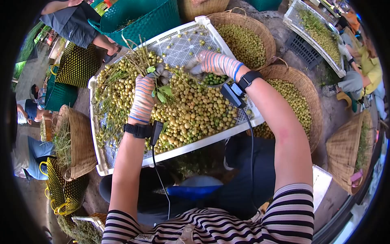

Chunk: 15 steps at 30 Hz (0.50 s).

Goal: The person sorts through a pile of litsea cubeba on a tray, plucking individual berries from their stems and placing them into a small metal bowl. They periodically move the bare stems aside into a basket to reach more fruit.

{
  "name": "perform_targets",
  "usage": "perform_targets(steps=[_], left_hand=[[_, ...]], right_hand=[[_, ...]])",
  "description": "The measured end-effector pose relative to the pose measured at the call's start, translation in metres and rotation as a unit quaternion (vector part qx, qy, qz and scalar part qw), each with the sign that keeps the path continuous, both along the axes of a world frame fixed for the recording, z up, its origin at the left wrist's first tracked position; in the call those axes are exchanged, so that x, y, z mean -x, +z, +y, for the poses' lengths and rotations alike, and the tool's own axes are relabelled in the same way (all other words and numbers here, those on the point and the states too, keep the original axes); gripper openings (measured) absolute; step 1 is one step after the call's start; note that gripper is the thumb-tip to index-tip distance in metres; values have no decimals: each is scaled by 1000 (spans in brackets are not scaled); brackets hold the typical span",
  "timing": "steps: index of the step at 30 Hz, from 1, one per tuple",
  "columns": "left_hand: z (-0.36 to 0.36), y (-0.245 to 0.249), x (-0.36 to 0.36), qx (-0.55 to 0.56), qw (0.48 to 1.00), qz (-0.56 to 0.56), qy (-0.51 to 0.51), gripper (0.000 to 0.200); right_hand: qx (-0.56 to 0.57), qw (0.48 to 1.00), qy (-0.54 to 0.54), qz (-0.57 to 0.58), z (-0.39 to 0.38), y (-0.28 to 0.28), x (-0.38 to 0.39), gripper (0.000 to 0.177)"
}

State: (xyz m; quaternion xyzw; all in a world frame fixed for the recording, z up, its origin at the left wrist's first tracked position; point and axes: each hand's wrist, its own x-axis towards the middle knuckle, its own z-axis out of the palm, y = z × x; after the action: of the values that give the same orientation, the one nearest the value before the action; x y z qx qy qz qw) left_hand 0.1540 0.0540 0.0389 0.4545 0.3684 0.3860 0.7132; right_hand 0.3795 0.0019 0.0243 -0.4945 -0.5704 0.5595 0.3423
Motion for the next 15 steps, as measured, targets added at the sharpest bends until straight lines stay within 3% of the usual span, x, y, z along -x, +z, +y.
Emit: perform_targets(steps=[2,4,6,8,10,11,12,14,15], left_hand=[[6,-1,6,31,997,-70,2,14],[11,3,10,26,998,-64,4,15],[9,11,15,62,996,-70,5,17],[12,5,16,49,991,-125,-12,19],[8,11,15,35,997,-69,26,19],[7,12,16,35,997,-68,28,19],[6,13,18,39,997,-64,20,19],[4,11,20,47,997,-58,14,19],[4,9,20,35,998,-41,22,18]], right_hand=[[71,971,60,-219,-3,11,-8,28],[62,974,51,-212,-12,8,-14,31],[85,991,-16,102,-10,-19,-22,36],[96,981,-4,171,-11,-26,-15,39],[137,944,44,296,-18,-18,-5,40],[158,945,-29,286,-24,-2,8,46],[159,944,-28,286,-21,-2,10,46],[104,993,21,57,-19,-2,15,50],[81,995,25,47,-21,-2,22,48]])
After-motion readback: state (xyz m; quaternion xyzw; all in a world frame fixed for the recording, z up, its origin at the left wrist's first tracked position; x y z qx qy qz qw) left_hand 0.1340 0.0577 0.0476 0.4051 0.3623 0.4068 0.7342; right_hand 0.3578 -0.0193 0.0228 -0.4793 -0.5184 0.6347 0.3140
